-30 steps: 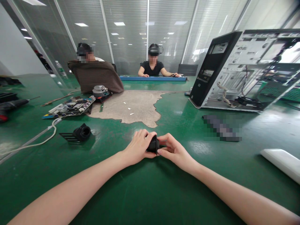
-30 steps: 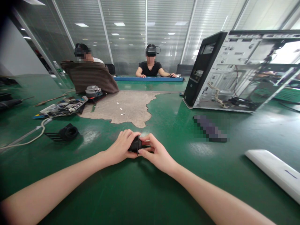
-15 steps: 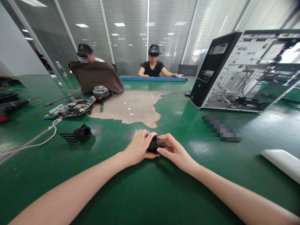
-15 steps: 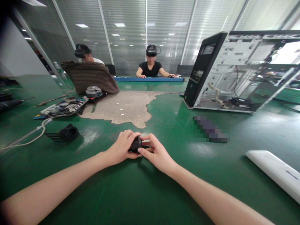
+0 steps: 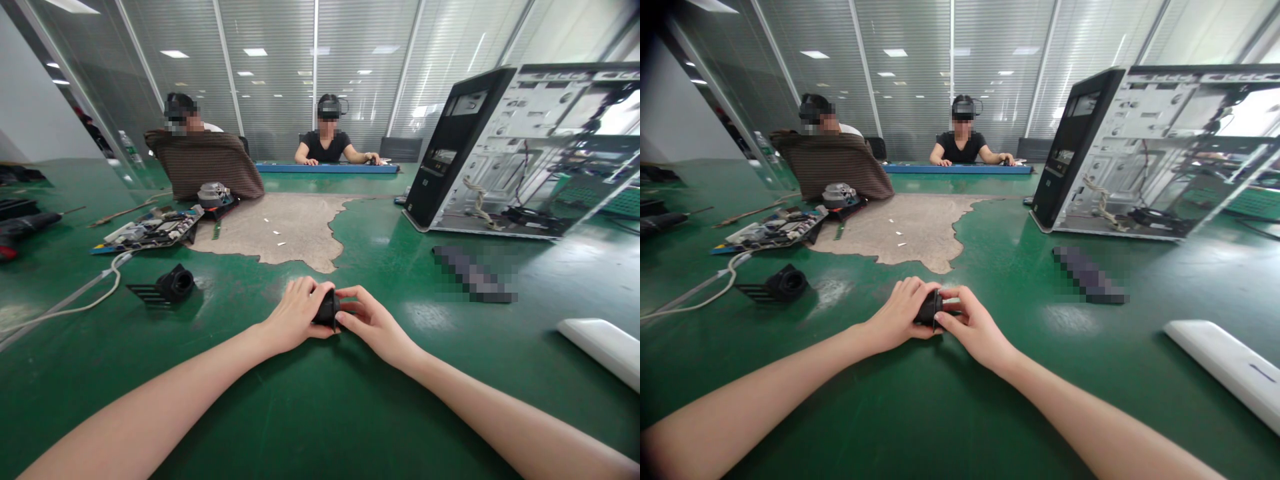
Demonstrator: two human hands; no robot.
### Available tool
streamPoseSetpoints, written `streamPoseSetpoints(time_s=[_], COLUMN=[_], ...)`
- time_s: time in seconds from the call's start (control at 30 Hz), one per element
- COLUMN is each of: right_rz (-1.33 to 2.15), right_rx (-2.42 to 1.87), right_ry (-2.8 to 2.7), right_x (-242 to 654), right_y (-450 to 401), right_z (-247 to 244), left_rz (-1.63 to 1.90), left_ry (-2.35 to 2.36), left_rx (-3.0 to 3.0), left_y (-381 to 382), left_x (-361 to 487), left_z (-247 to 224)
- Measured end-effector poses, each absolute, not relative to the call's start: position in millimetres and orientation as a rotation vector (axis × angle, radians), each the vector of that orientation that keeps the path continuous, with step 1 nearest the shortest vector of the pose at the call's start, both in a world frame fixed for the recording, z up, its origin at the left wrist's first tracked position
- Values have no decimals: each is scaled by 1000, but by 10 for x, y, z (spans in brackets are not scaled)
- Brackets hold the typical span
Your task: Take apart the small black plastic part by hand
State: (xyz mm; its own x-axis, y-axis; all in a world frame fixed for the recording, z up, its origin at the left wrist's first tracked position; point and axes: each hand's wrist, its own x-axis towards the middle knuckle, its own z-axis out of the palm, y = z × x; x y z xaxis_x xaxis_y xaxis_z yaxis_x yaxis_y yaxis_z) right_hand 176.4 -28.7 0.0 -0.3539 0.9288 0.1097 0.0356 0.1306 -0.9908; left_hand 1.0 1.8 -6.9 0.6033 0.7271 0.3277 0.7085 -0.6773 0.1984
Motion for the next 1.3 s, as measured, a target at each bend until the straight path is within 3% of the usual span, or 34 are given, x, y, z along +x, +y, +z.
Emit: streamPoseSetpoints(time_s=[1.3], right_rz=[1330], right_rx=[-887], right_ry=[-1610], right_x=[1771], right_y=[-309], right_z=[-28], left_rz=[634], left_ry=[1230], left_rx=[2720], left_y=[7], left_x=[18], left_z=[-66])
